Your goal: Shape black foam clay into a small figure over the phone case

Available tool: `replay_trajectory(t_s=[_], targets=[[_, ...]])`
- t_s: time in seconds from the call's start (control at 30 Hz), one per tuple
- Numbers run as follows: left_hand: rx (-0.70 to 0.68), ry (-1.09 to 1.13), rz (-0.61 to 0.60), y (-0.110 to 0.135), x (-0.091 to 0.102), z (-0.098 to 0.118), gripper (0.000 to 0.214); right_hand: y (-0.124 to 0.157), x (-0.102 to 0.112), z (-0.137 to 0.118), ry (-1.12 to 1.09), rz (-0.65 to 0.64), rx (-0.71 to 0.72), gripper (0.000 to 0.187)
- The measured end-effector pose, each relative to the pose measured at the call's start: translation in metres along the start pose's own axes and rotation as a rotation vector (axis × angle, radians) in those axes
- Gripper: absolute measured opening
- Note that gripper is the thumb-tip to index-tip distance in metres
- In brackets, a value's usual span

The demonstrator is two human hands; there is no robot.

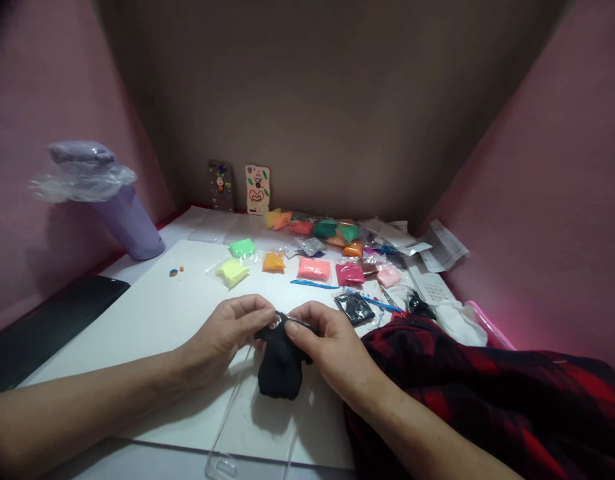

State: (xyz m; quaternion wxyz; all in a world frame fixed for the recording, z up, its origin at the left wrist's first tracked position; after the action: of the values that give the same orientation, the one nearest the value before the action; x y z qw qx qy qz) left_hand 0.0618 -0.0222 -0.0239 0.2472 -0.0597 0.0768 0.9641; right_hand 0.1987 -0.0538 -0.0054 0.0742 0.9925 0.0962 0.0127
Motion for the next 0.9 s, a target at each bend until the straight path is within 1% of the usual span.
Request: replay_trajectory(t_s=[0.1, 0.17, 0.4, 0.6, 0.77, 0.9], targets=[[-0.002, 0.084, -0.032, -0.0001, -0.0022, 0.0020, 0.033, -0.0004, -0.0002, 0.0008, -0.014, -0.017, 0.013, 0.026], [-0.001, 0.096, -0.039, -0.0005, -0.0021, 0.0023, 0.034, -0.0005, 0.0001, 0.0012, -0.019, -0.020, 0.014, 0.026], [0.022, 0.077, -0.032, -0.0001, -0.0010, -0.0012, 0.032, 0.0002, 0.0014, -0.0001, -0.027, 0.003, 0.003, 0.027], [0.039, 0.055, -0.021, 0.0009, -0.0003, -0.0020, 0.030, 0.0022, -0.0019, -0.0039, -0.023, -0.033, 0.010, 0.027], [0.031, 0.064, -0.006, 0.0006, 0.0016, -0.0018, 0.030, 0.0007, 0.0010, -0.0040, -0.001, 0.024, 0.030, 0.033], [0.046, 0.074, -0.027, 0.0011, 0.0000, -0.0023, 0.033, -0.0001, 0.0014, -0.0018, 0.014, 0.016, 0.013, 0.034]])
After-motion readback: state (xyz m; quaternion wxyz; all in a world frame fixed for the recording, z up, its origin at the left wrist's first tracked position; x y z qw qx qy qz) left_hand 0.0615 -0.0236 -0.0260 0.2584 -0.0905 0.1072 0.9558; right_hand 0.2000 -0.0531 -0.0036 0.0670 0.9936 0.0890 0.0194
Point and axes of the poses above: each hand's wrist, its own y-axis away from the middle knuckle, its own x-axis out of the back of the hand, z = x × y, the point moved 5 cm from there along -y, towards the middle knuckle, and after that the axes turned 4 degrees about -y, right-handed, at the moved point
